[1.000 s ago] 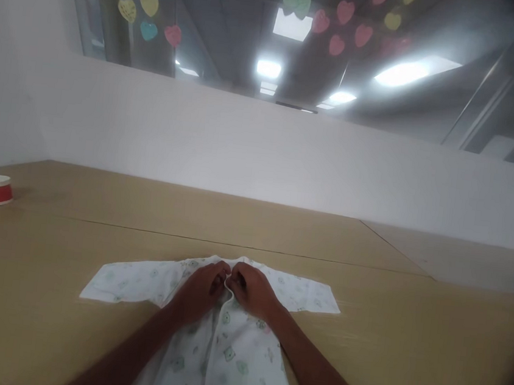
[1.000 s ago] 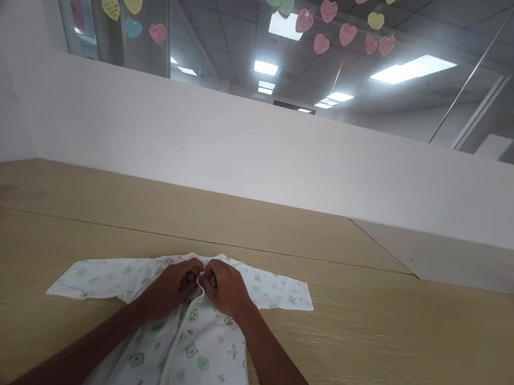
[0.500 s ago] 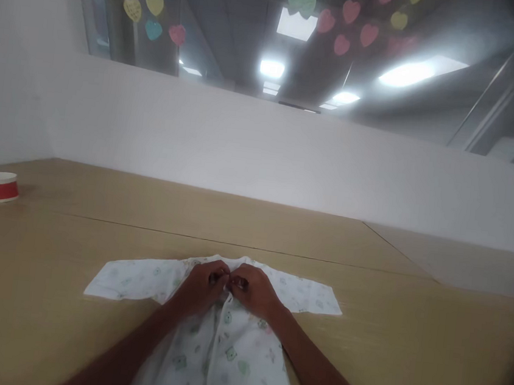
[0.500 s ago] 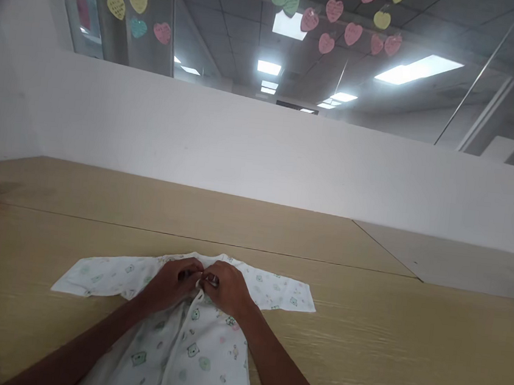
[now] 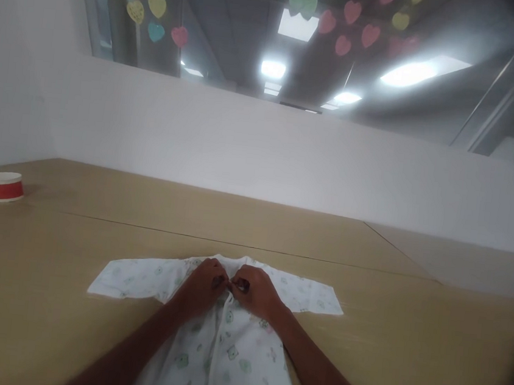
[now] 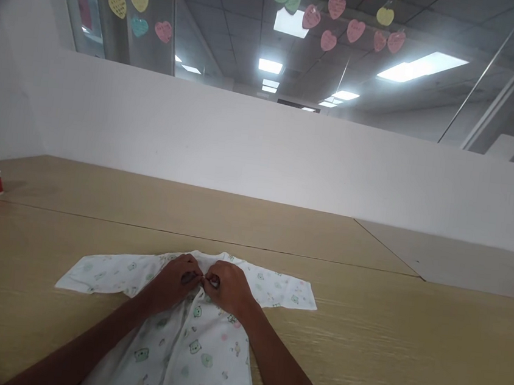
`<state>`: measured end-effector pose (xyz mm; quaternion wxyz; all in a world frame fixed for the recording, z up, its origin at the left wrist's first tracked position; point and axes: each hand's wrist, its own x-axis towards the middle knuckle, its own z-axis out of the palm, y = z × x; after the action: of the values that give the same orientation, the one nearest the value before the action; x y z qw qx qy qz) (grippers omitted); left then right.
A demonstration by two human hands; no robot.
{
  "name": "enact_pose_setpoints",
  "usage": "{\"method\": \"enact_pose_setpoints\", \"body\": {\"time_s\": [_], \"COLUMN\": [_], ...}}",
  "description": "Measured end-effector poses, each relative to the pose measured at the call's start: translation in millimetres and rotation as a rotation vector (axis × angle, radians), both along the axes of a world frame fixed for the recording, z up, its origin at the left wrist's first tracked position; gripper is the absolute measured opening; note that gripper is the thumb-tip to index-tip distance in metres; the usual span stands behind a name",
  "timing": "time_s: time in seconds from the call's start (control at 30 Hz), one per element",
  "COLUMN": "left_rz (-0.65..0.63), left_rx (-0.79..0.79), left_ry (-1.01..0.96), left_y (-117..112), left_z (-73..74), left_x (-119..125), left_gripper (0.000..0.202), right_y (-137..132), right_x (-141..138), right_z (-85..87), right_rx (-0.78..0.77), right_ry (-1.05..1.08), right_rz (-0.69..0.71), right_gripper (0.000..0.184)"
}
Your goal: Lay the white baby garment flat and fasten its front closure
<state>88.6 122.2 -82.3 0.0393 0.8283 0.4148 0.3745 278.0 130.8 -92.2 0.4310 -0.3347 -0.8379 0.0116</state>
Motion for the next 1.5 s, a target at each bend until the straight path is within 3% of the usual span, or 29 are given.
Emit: {"method": "enact_pose_setpoints", "body": {"time_s": [0.77, 0.87, 1.07, 1.5], "left_rz": [-0.108, -0.102, -0.096, -0.057], "left_rx": [-0.036, -0.037, -0.037, -0.048], "left_ry": [-0.005, -0.006, 0.000, -0.006], "left_y": [-2.4, -1.3, 0.1, -3.2], "left_z": [2.5, 2.1, 1.3, 1.6], "left_x": [-3.6, -2.9, -3.9, -2.2], "left_gripper": [0.016, 0.015, 0.014, 0.011], "right_y": [-4.3, -7.3, -8.7, -1.9], "right_x": [0.0, -1.2, -1.2, -0.2], "right_z": [2.9, 3.9, 4.6, -0.2], "right_rx": [0.017, 0.050, 0.034, -0.016], "right_ry": [-0.037, -0.036, -0.020, -0.013], "right_rz": [0.048, 0.037, 0.037, 0.006], "right_gripper": [0.006, 0.012, 0.002, 0.003]}}
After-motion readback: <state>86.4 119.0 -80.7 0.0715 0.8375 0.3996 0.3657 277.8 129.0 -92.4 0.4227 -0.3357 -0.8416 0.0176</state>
